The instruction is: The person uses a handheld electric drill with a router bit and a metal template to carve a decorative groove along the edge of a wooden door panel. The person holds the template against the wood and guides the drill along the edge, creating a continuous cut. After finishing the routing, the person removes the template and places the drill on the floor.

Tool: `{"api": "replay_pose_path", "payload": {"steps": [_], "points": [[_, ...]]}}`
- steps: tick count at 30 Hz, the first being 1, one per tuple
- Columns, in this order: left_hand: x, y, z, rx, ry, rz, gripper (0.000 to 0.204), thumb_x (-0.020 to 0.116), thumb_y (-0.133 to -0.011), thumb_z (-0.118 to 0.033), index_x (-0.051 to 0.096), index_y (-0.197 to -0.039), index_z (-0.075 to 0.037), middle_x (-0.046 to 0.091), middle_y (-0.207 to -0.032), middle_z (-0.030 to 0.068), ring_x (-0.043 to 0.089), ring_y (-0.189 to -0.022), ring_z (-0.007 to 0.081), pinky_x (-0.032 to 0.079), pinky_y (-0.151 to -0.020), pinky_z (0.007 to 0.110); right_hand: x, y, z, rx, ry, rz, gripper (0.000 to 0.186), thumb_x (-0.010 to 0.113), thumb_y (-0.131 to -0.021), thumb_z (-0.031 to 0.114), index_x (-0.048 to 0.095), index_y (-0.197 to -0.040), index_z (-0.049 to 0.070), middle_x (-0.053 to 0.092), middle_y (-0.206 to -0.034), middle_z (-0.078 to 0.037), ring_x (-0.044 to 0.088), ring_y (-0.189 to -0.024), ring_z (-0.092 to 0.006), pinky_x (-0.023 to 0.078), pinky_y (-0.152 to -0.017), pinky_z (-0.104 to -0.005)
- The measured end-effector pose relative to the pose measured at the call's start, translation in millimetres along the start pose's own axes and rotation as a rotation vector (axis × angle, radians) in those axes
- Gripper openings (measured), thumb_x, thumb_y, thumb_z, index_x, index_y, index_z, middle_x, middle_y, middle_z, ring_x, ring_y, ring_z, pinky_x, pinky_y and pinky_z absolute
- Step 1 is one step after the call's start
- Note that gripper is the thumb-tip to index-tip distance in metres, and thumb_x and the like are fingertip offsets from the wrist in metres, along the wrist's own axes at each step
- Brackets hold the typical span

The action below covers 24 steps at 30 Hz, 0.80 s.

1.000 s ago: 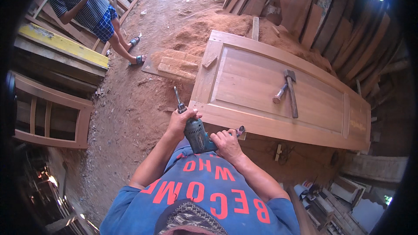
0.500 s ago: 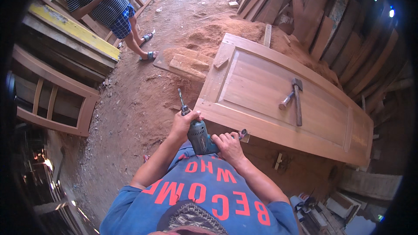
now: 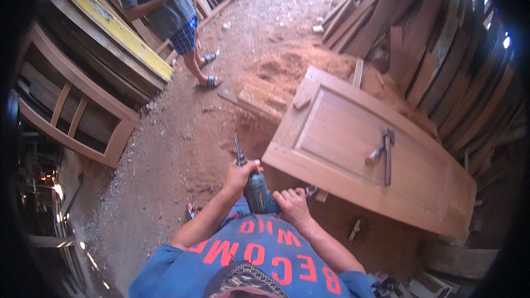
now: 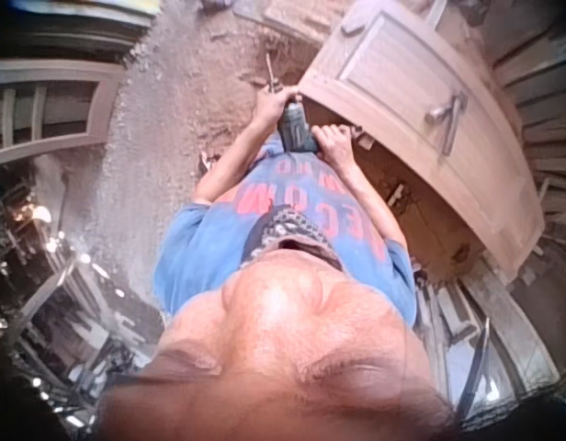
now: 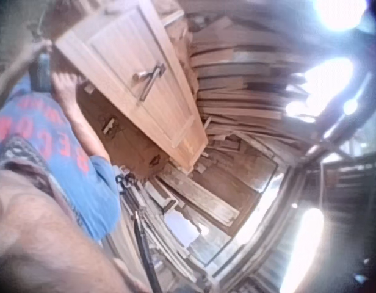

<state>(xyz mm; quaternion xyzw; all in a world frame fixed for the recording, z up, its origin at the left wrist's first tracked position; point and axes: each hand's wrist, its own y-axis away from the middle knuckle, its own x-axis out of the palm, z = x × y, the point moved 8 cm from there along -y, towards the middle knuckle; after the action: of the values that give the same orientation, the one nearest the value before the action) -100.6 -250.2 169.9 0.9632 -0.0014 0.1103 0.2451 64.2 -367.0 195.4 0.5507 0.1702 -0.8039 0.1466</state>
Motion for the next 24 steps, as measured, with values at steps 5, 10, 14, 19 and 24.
{"api": "replay_pose_path", "payload": {"steps": [5, 10, 14, 19, 24], "points": [[-43, -32, -4, -0.070, 0.050, -0.015, 0.013, 0.081, -0.093, -0.016, 0.074, -0.088, -0.006, 0.078, -0.082, 0.0071, 0.074, -0.072, 0.0147, 0.058, -0.066, 0.031, 13, -43, 18, -0.041, 0.003, 0.019, 0.056, 0.081, -0.069, 0.023, 0.061, -0.121, 0.015, 0.064, -0.090, -0.004, 0.067, -0.091, -0.0251, 0.043, -0.086, -0.0462], [-106, -83, -9, -0.231, 0.193, 0.093, 0.019, 0.080, -0.093, -0.024, 0.074, -0.094, -0.006, 0.078, -0.089, 0.0092, 0.075, -0.080, 0.0189, 0.061, -0.072, 0.035, 35, -105, 43, -0.054, -0.049, 0.133, 0.075, 0.088, -0.067, 0.027, 0.057, -0.135, 0.016, 0.069, -0.098, -0.004, 0.069, -0.096, -0.0253, 0.043, -0.088, -0.0442], [-161, -133, -4, -0.389, 0.370, 0.203, 0.026, 0.074, -0.099, -0.031, 0.072, -0.102, -0.005, 0.078, -0.104, 0.0152, 0.076, -0.094, 0.0257, 0.063, -0.086, 0.042, 48, -169, 61, -0.062, -0.060, 0.239, 0.072, 0.088, -0.071, 0.027, 0.058, -0.136, 0.015, 0.071, -0.097, -0.006, 0.071, -0.097, -0.0269, 0.047, -0.089, -0.0449], [-200, -175, -18, -0.433, 0.221, 0.311, 0.043, 0.070, -0.101, -0.045, 0.069, -0.123, -0.008, 0.076, -0.118, 0.0125, 0.073, -0.110, 0.0261, 0.058, -0.098, 0.042, 54, -218, 73, 0.046, -0.086, 0.157, 0.065, 0.086, -0.073, 0.023, 0.061, -0.132, 0.014, 0.075, -0.097, -0.010, 0.074, -0.094, -0.0309, 0.049, -0.084, -0.0468], [-259, -220, -1, -0.258, -0.539, 0.255, 0.055, 0.072, -0.097, -0.055, 0.073, -0.129, -0.009, 0.077, -0.119, 0.0099, 0.072, -0.110, 0.0257, 0.057, -0.094, 0.040, 40, -211, 42, 0.356, -0.044, -0.050, 0.056, 0.083, -0.075, 0.022, 0.062, -0.126, 0.014, 0.076, -0.093, -0.013, 0.075, -0.088, -0.0342, 0.049, -0.079, -0.0500]]}}
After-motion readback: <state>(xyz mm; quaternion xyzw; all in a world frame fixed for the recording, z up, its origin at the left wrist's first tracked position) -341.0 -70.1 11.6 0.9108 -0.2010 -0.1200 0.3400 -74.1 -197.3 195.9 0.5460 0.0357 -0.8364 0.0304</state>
